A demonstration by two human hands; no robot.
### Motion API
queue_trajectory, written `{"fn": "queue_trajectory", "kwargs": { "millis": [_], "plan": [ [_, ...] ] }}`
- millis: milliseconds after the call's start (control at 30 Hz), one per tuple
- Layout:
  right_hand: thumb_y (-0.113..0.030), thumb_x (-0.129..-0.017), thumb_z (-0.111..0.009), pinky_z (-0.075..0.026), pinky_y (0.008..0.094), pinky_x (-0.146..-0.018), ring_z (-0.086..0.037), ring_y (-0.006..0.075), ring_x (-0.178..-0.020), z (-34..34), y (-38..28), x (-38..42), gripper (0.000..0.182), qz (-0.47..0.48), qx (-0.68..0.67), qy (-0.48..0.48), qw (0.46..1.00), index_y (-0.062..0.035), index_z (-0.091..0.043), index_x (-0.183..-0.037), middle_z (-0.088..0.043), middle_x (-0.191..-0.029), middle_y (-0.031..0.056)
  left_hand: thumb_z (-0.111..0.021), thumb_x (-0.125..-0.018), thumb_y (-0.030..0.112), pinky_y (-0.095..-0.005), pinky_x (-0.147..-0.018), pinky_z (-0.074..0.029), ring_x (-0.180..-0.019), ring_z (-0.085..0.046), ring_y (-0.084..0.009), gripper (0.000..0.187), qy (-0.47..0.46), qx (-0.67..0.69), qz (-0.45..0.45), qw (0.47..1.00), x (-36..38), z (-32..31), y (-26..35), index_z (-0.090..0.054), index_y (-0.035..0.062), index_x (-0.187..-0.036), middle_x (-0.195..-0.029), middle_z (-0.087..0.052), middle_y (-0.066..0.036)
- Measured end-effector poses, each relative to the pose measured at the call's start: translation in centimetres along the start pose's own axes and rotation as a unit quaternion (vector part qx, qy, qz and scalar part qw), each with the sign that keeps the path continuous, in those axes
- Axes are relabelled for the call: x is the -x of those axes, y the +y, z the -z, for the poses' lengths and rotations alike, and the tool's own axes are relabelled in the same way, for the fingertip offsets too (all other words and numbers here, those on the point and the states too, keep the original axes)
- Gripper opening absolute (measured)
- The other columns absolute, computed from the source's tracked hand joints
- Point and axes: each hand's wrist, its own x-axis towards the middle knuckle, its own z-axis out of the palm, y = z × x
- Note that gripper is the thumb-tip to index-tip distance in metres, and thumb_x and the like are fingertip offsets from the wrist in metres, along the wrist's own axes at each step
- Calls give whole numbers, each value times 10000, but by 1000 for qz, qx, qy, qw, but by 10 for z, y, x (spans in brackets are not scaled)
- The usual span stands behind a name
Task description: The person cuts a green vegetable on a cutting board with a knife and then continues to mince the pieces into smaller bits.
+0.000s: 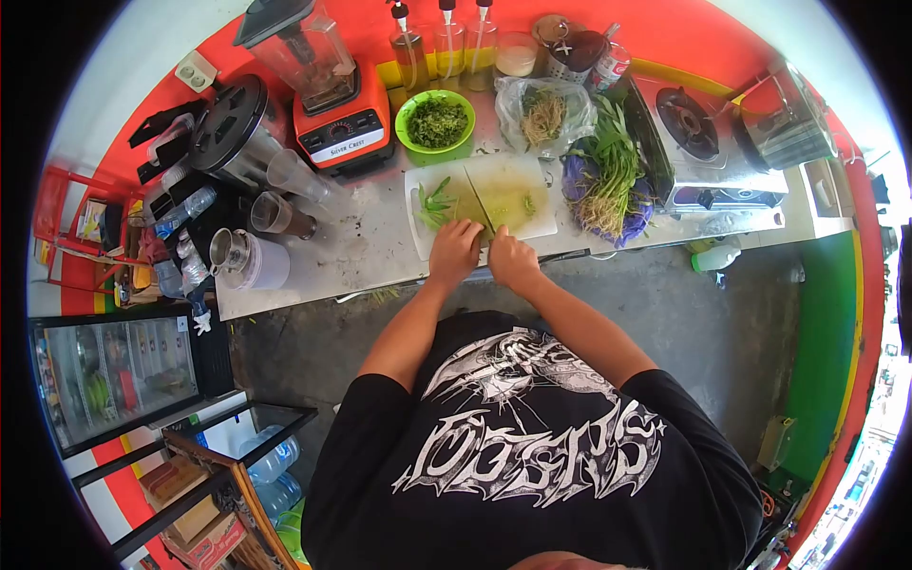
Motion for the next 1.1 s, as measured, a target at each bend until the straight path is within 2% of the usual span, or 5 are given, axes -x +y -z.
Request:
{"fn": "queue_trajectory", "kwargs": {
  "millis": [167,600,700,900,1100],
  "plan": [
    [-262,-1038,-488,-545,536,-903,-697,460,-1028,8,1,-15,297,32,31,1,999,22,-498,-1121,-709,-1056,298,-641,-860,46,-459,-791,-472,-873,-612,-348,113,17,-4,-1,1000,1,-2,0,-657,46,-972,-903,-644,-116],
    [-268,-1038,-502,-543,523,-913,-688,454,-1060,3,-2,-6,303,23,27,-16,999,22,-486,-1126,-704,-1077,295,-643,-856,49,-467,-795,-475,-862,-609,-362,141,21,-7,1,1000,2,-4,-1,-646,36,-997,-909,-641,-139],
    [-259,-1035,-508,-542,522,-915,-685,460,-1062,-3,-4,4,297,2,8,-15,1000,22,-481,-1127,-705,-1074,294,-625,-882,91,-466,-825,-468,-929,-618,-338,149,21,-2,13,1000,1,-5,-2,-646,55,-1025,-941,-651,-120],
    [-265,-1037,-500,-554,531,-888,-693,476,-1025,-7,-1,-11,296,15,5,-3,1000,14,-479,-1133,-703,-1056,306,-614,-887,86,-475,-837,-470,-930,-617,-350,170,-14,-10,18,1000,2,-2,0,-642,46,-1051,-947,-649,-135],
    [-295,-1039,-490,-554,559,-861,-692,504,-968,-6,11,4,324,0,-25,21,999,16,-475,-1130,-705,-1006,311,-624,-904,98,-484,-881,-463,-942,-599,-396,197,15,1,40,999,2,-1,1,-633,40,-1093,-968,-648,-166]
  ]
}}
